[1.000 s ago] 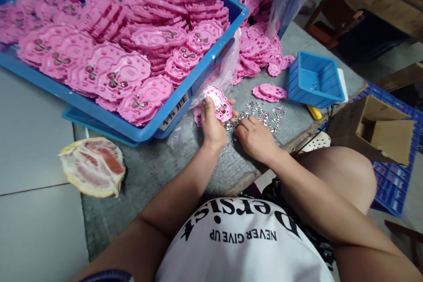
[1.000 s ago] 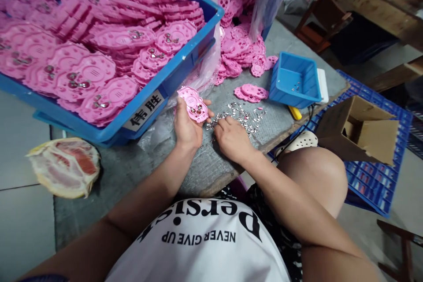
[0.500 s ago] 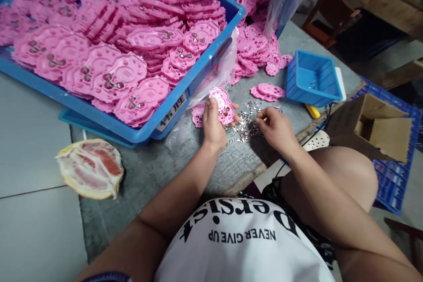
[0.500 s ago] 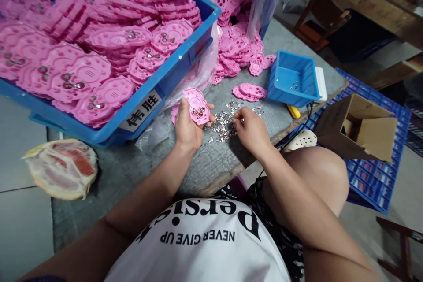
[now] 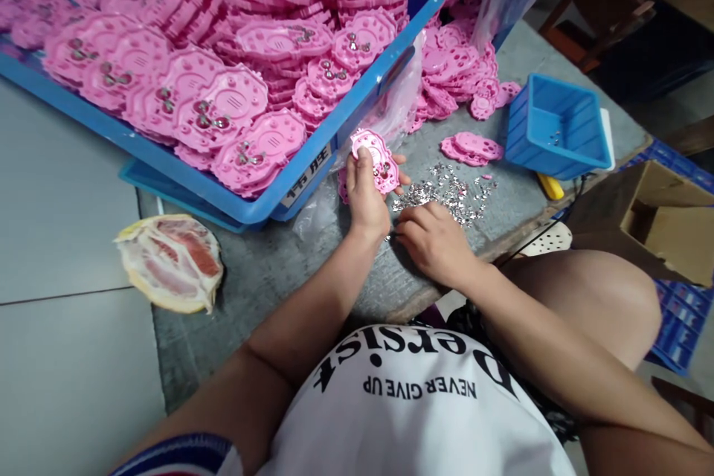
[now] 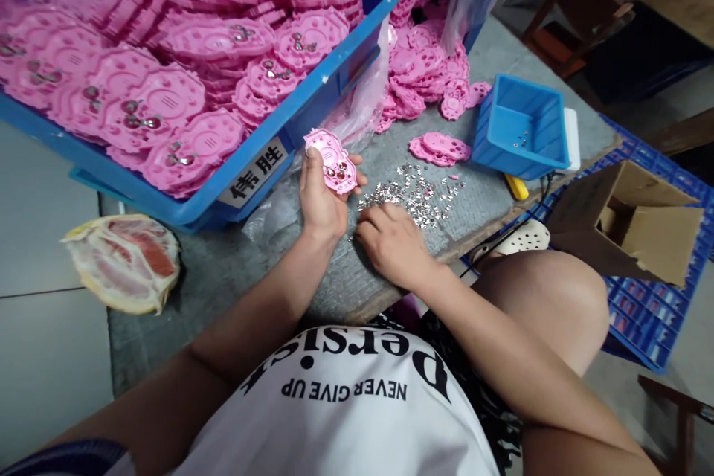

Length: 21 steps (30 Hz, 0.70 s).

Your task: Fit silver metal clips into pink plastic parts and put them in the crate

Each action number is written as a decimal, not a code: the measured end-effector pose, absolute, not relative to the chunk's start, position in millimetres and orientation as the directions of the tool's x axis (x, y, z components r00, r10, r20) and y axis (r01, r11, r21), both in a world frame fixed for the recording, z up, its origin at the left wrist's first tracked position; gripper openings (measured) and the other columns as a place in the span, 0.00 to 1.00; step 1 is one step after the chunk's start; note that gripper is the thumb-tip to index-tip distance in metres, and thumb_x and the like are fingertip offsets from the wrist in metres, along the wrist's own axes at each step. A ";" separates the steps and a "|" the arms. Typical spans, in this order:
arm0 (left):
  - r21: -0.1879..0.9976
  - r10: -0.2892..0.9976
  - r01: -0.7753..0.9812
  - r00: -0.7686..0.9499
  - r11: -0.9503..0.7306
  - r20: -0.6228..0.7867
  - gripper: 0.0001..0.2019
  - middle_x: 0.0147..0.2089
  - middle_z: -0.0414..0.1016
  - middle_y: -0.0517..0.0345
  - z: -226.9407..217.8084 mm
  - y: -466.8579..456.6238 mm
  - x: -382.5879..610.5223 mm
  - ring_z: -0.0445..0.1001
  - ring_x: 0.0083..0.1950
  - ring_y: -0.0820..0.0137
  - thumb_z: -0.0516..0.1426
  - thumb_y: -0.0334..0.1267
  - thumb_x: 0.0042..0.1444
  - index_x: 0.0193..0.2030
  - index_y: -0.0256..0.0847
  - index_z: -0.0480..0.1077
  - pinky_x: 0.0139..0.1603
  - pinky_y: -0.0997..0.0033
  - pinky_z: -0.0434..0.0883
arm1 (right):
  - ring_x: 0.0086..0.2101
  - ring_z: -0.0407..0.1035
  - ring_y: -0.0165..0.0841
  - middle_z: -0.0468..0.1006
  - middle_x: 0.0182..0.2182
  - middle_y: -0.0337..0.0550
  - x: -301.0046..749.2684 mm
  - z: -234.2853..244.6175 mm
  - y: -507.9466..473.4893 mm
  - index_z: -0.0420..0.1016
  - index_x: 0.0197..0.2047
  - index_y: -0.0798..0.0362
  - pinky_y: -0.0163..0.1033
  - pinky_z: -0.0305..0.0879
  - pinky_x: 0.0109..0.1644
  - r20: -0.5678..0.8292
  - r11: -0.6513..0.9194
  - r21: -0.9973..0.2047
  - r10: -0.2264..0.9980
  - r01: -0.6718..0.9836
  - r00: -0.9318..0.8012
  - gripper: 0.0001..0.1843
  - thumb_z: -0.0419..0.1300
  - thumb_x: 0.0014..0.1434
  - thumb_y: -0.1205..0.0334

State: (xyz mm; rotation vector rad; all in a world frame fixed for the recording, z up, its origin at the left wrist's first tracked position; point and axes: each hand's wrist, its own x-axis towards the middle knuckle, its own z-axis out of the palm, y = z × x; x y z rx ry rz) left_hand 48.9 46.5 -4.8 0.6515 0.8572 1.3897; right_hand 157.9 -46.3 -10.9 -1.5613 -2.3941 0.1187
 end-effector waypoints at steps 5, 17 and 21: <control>0.823 0.992 -0.558 -0.001 0.106 -0.129 0.23 0.35 0.79 0.56 -3.6 44.9 48.4 0.78 0.30 0.69 0.55 0.65 0.63 0.45 0.45 0.68 0.23 0.72 0.65 | 0.39 0.60 0.42 0.79 0.38 0.49 141.6 -18.2 -46.1 0.80 0.38 0.52 0.46 0.57 0.43 0.167 0.469 -0.141 0.879 0.872 -0.446 0.15 0.54 0.73 0.64; 0.818 0.986 -0.551 0.091 0.164 -0.137 0.24 0.34 0.80 0.58 -1.9 36.4 52.4 0.76 0.25 0.71 0.59 0.64 0.60 0.45 0.44 0.67 0.22 0.73 0.65 | 0.26 0.60 0.30 0.69 0.26 0.34 198.1 8.7 -35.5 0.73 0.38 0.50 0.37 0.55 0.32 -0.029 -0.098 -0.959 0.968 0.266 0.251 0.10 0.65 0.61 0.53; 0.825 0.964 -0.511 0.229 0.240 -0.138 0.25 0.35 0.81 0.57 -3.2 26.4 56.7 0.78 0.27 0.71 0.59 0.65 0.60 0.45 0.43 0.67 0.22 0.75 0.66 | 0.22 0.58 0.27 0.67 0.20 0.32 209.8 19.8 -32.9 0.77 0.34 0.52 0.36 0.52 0.28 -0.173 -0.151 -0.983 0.950 -0.104 0.259 0.20 0.75 0.49 0.46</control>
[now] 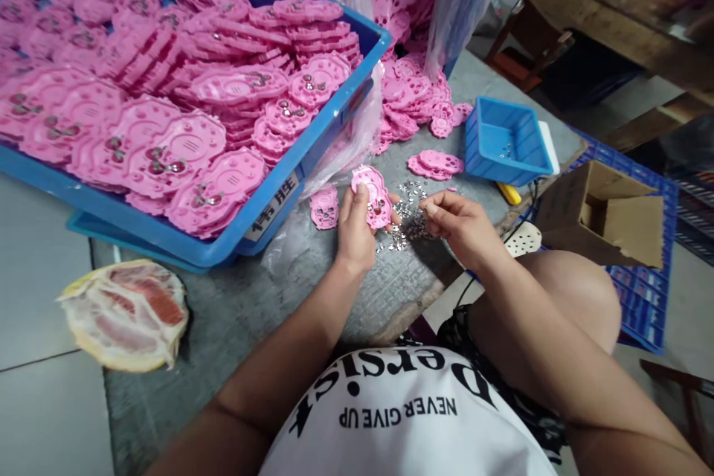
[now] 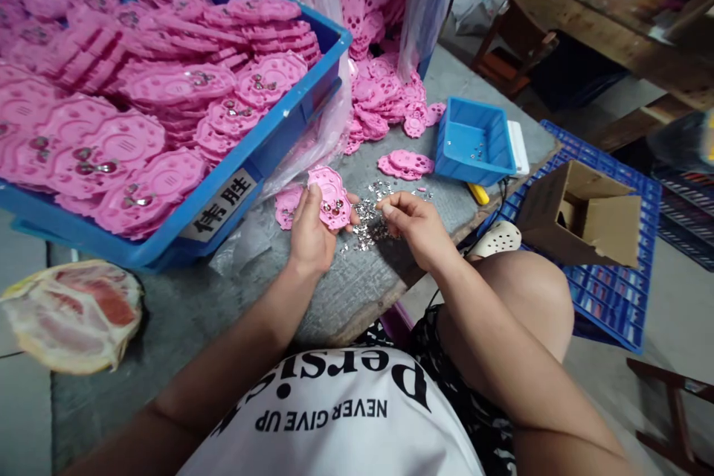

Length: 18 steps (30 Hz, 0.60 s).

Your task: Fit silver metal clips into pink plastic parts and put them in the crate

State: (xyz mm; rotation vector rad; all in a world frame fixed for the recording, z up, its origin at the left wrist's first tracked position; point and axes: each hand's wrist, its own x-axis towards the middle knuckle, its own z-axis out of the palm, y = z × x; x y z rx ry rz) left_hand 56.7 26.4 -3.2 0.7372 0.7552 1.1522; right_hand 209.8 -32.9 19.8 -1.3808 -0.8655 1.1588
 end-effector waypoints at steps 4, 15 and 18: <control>0.832 0.937 -0.474 0.321 0.288 -0.141 0.25 0.34 0.81 0.57 -4.5 20.4 58.4 0.78 0.28 0.71 0.59 0.65 0.60 0.45 0.42 0.67 0.23 0.75 0.68 | 0.21 0.59 0.24 0.78 0.25 0.37 213.4 25.3 -31.5 0.76 0.28 0.53 0.35 0.54 0.26 -0.279 -0.202 -0.926 0.935 -0.319 0.217 0.21 0.80 0.41 0.51; 0.823 0.896 -0.441 0.411 0.359 -0.171 0.22 0.34 0.80 0.56 -5.8 14.6 59.1 0.77 0.25 0.71 0.61 0.59 0.60 0.44 0.41 0.68 0.21 0.75 0.66 | 0.19 0.48 0.20 0.79 0.25 0.40 218.9 30.8 -31.4 0.77 0.26 0.54 0.32 0.47 0.22 -0.369 -0.280 -0.838 0.923 -0.469 0.107 0.18 0.81 0.40 0.56; 0.826 0.882 -0.432 0.444 0.363 -0.156 0.19 0.34 0.80 0.56 -4.5 13.7 58.5 0.76 0.24 0.72 0.62 0.55 0.60 0.44 0.41 0.68 0.20 0.75 0.65 | 0.19 0.47 0.21 0.75 0.23 0.37 219.2 28.9 -31.4 0.76 0.24 0.53 0.33 0.44 0.21 -0.377 -0.289 -0.839 0.919 -0.462 0.111 0.20 0.81 0.38 0.55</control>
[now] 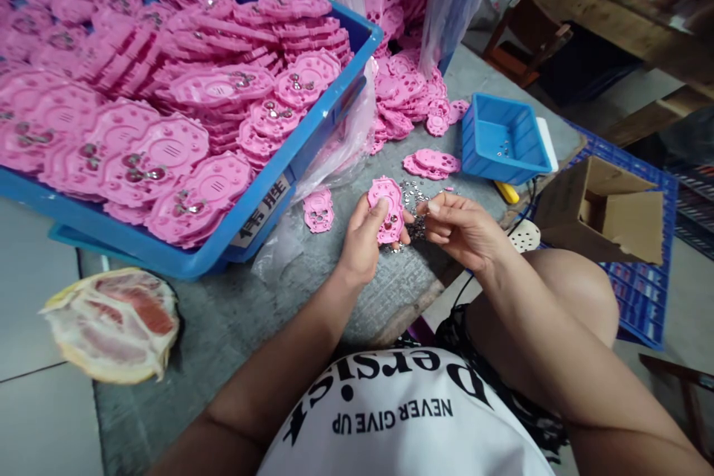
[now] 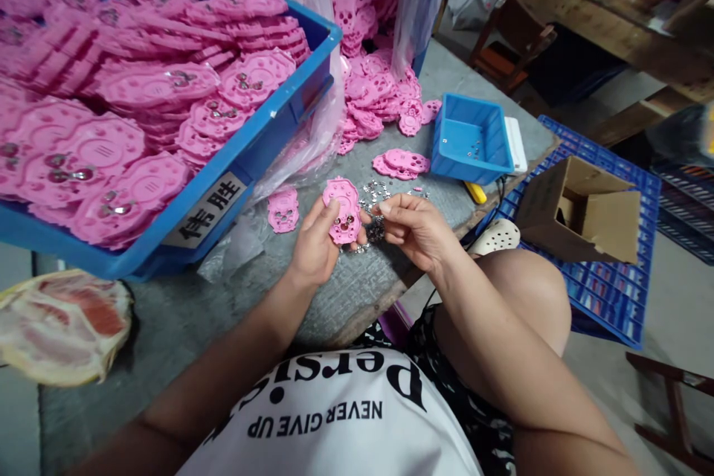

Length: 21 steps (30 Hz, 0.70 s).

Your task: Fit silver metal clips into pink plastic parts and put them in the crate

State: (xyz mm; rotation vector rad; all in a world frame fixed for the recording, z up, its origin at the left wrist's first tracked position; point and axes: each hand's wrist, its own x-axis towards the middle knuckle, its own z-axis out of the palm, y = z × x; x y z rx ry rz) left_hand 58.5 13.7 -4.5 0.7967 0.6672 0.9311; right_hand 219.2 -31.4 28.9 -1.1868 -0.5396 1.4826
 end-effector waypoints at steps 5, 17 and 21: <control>0.798 0.834 -0.411 0.517 0.441 -0.194 0.20 0.34 0.79 0.61 -1.3 12.5 57.5 0.76 0.24 0.73 0.68 0.43 0.52 0.47 0.41 0.66 0.21 0.76 0.66 | 0.20 0.50 0.22 0.73 0.22 0.36 214.1 24.7 -31.3 0.77 0.25 0.52 0.33 0.44 0.22 -0.323 -0.236 -0.902 0.924 -0.362 0.202 0.22 0.82 0.37 0.51; 0.859 0.880 -0.365 0.438 0.360 -0.183 0.27 0.29 0.75 0.67 -6.5 11.2 61.6 0.73 0.22 0.75 0.74 0.40 0.43 0.44 0.42 0.64 0.20 0.77 0.66 | 0.24 0.66 0.30 0.77 0.24 0.39 202.3 29.3 -33.2 0.79 0.25 0.50 0.38 0.62 0.29 -0.144 -0.132 -0.989 0.969 -0.071 0.200 0.19 0.79 0.44 0.47; 0.896 0.899 -0.325 0.408 0.304 -0.157 0.26 0.28 0.75 0.67 -6.0 10.5 64.3 0.73 0.22 0.75 0.73 0.40 0.44 0.44 0.42 0.65 0.20 0.77 0.67 | 0.22 0.62 0.27 0.76 0.21 0.38 203.1 29.2 -32.5 0.77 0.24 0.52 0.36 0.56 0.26 -0.188 -0.176 -0.981 0.962 -0.078 0.198 0.20 0.79 0.43 0.48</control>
